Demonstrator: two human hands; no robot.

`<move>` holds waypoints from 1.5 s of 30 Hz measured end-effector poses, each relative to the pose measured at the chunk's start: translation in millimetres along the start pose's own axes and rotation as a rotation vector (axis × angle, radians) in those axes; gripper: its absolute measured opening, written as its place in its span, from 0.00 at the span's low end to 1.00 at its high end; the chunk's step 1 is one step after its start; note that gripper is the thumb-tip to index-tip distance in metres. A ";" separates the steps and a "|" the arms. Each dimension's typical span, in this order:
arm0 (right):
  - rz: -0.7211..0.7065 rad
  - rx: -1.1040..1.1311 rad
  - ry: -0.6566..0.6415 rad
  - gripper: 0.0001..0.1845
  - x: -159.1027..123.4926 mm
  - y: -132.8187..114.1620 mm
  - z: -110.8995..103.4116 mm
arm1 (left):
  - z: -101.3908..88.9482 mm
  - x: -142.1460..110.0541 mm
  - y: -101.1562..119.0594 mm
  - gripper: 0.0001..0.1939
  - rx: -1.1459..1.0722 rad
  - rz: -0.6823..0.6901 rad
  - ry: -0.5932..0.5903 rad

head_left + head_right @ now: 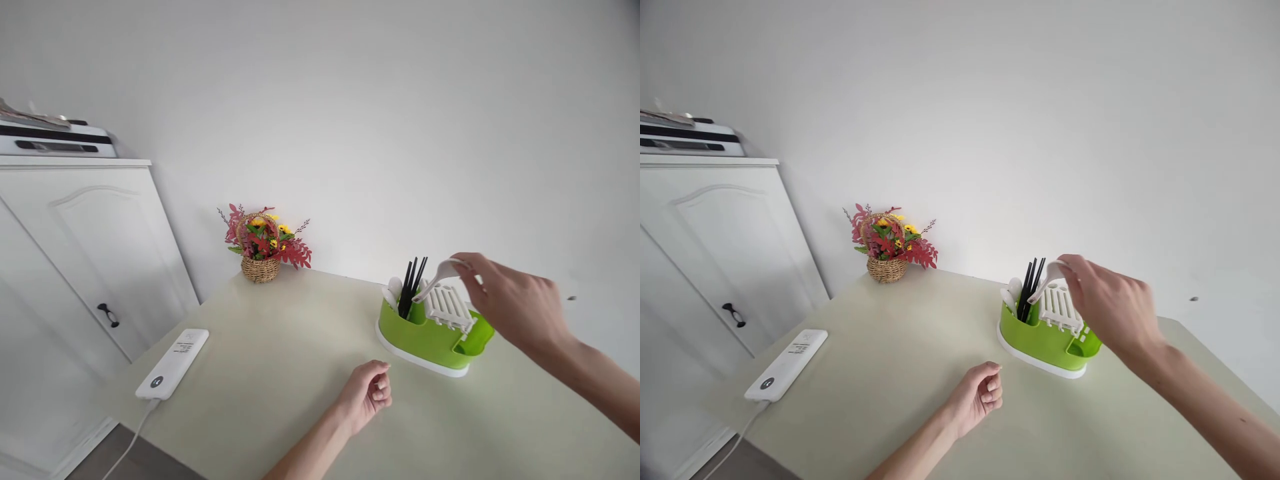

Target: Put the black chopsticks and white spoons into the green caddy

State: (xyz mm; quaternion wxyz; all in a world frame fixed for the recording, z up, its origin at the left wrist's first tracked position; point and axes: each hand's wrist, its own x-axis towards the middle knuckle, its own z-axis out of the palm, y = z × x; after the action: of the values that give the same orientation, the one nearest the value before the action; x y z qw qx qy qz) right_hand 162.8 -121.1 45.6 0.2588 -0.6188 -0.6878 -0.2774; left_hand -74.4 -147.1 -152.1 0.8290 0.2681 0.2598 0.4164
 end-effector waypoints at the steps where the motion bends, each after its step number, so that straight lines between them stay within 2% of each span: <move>1: -0.071 -0.010 0.017 0.20 -0.5 -1.7 6.3 | 0.0 0.1 0.4 0.19 0.003 -0.001 0.001; 4: -0.264 -0.019 0.033 0.18 -5.2 -8.3 25.0 | 0.6 0.2 1.2 0.19 0.011 -0.004 0.002; 7: -0.397 -0.060 -0.035 0.11 -10.3 -17.9 39.3 | 1.9 0.2 1.6 0.19 0.013 -0.006 -0.001; 9: -0.442 -0.112 -0.096 0.12 -12.4 -25.1 47.1 | 3.0 0.3 2.1 0.19 0.013 -0.003 -0.003; 12: -0.481 -0.200 -0.181 0.20 -14.9 -35.2 58.8 | 4.1 0.8 2.8 0.18 0.014 -0.008 -0.003; 14: -0.504 -0.224 -0.219 0.21 -17.4 -40.8 67.2 | 4.4 1.4 3.1 0.18 0.014 -0.012 0.004; 19: -0.565 -0.165 -0.221 0.23 -27.3 -49.4 85.9 | 5.9 2.1 4.5 0.18 0.019 -0.021 0.008; 23: -0.572 -0.126 -0.229 0.17 -35.5 -45.7 93.4 | 7.3 1.3 6.5 0.18 0.026 -0.023 0.009; 25: -0.558 -0.092 -0.192 0.13 -40.5 -39.2 95.5 | 7.4 0.9 7.1 0.18 0.027 -0.025 0.009; 26: -0.545 -0.076 -0.158 0.14 -43.6 -35.1 96.5 | 7.4 0.8 7.2 0.18 0.028 -0.027 0.010; 29: -0.458 -0.057 -0.044 0.28 -55.0 -22.4 99.1 | 8.1 0.2 7.8 0.18 0.034 -0.039 0.015; 33: -0.324 -0.073 0.000 0.40 -70.2 -12.9 100.6 | 10.5 -1.5 9.1 0.18 0.050 -0.046 0.024; 39: -0.291 -0.060 -0.017 0.42 -77.0 3.7 101.3 | 10.0 -4.6 9.3 0.17 0.060 -0.042 0.020; 45: -0.251 -0.061 -0.068 0.44 -80.8 52.8 109.0 | 10.0 -5.7 8.9 0.18 0.054 -0.032 0.027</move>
State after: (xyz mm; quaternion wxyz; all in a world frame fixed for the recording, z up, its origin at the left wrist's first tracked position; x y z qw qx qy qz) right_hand 222.1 -97.5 -85.3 0.1798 -0.5444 -0.7595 -0.3072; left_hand -75.7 -149.5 -137.8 0.8244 0.2804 0.2864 0.3997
